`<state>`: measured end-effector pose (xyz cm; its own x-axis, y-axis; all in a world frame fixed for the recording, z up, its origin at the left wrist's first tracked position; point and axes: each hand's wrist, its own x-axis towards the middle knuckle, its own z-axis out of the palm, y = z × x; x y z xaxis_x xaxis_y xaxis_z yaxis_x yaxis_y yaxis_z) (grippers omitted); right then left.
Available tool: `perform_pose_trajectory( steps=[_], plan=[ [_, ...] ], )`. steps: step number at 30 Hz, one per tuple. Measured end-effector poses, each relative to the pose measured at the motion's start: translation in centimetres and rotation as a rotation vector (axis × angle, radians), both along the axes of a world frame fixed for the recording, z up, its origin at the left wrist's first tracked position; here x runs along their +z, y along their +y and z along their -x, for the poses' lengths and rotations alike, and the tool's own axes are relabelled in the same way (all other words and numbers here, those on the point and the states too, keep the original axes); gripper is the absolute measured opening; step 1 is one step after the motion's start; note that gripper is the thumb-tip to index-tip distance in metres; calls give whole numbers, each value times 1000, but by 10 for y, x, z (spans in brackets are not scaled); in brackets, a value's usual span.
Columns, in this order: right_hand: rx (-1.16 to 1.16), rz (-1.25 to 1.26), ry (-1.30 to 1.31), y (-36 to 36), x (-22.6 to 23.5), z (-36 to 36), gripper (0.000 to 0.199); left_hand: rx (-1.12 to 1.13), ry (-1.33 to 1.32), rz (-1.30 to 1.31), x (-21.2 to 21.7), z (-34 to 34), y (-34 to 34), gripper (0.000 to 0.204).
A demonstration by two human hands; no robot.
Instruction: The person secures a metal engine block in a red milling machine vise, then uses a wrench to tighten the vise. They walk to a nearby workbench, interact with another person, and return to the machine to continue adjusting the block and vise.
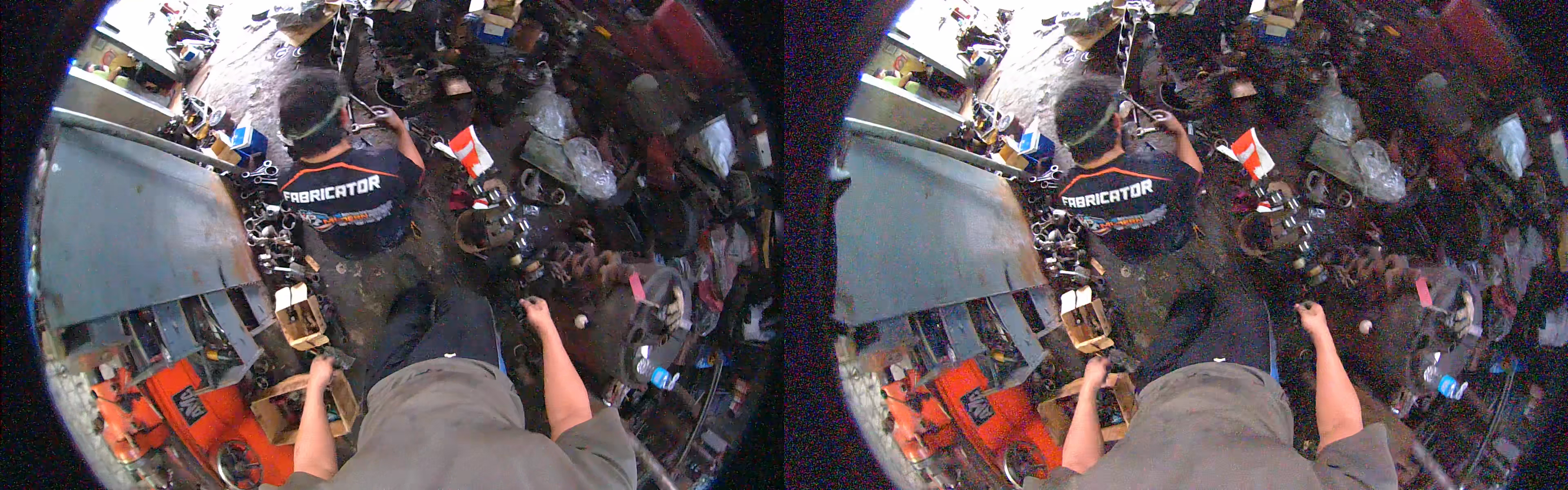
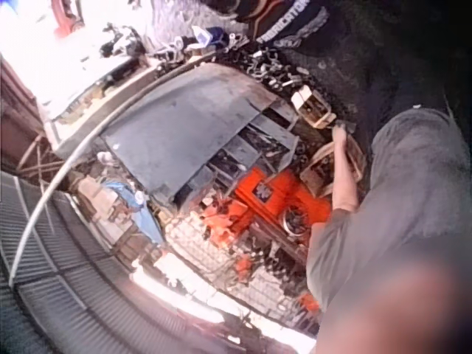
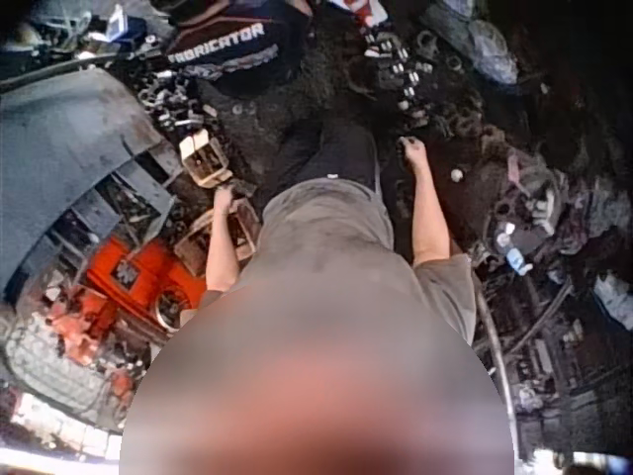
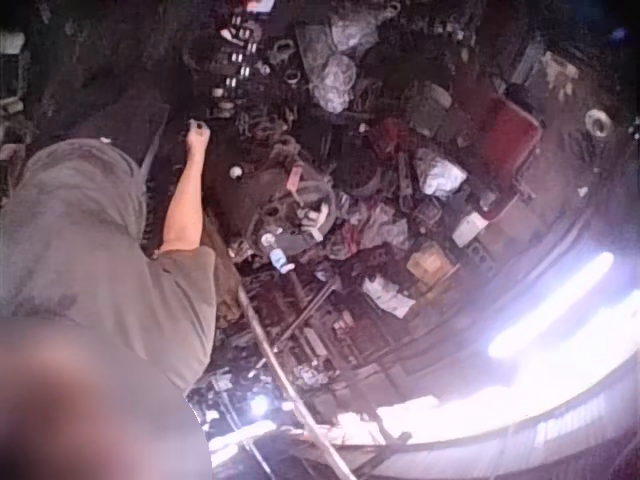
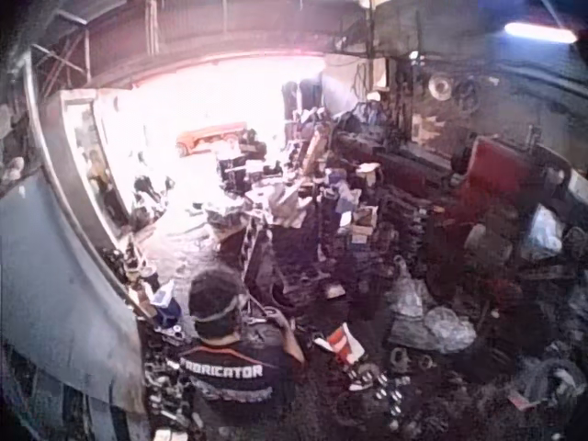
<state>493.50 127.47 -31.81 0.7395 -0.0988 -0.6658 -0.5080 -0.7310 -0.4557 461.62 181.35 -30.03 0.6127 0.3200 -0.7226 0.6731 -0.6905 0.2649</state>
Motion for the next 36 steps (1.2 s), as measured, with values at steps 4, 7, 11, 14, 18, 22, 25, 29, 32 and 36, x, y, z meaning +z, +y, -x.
perform_pose_trajectory(
  steps=[4, 7, 11, 14, 18, 22, 25, 29, 32, 36],
  plan=[
    [68, 48, 108, 54, -3, -43, 34, 430, -105, 43, 58, -102, 47, 41],
    [54, 11, 108, 87, -1, -74, 38, 329, -66, 24, 78, -140, 68, 41],
    [184, 16, 153, 129, -31, -141, 34, -113, -173, -124, 77, -147, 72, 31],
    [172, -1, 139, 151, -45, -184, 34, 357, 230, 17, 82, -136, 53, 37],
    [67, -81, 152, 182, -42, -242, 36, 692, 405, 141, 94, -149, 38, 40],
    [141, -142, 100, 191, -47, -276, 41, 517, 330, 95, 101, -182, 43, 42],
    [135, -104, 149, 188, -69, -291, 39, 730, 337, 95, 98, -214, 50, 34],
    [59, -42, 174, 194, -87, -312, 38, 598, 228, 136, 107, -243, 48, 30],
    [124, -100, 132, 206, -83, -334, 38, 509, 252, 100, 113, -249, 37, 30],
    [150, -144, 83, 241, -94, -382, 40, 234, 255, 65, 121, -248, 19, 27]
  ],
)
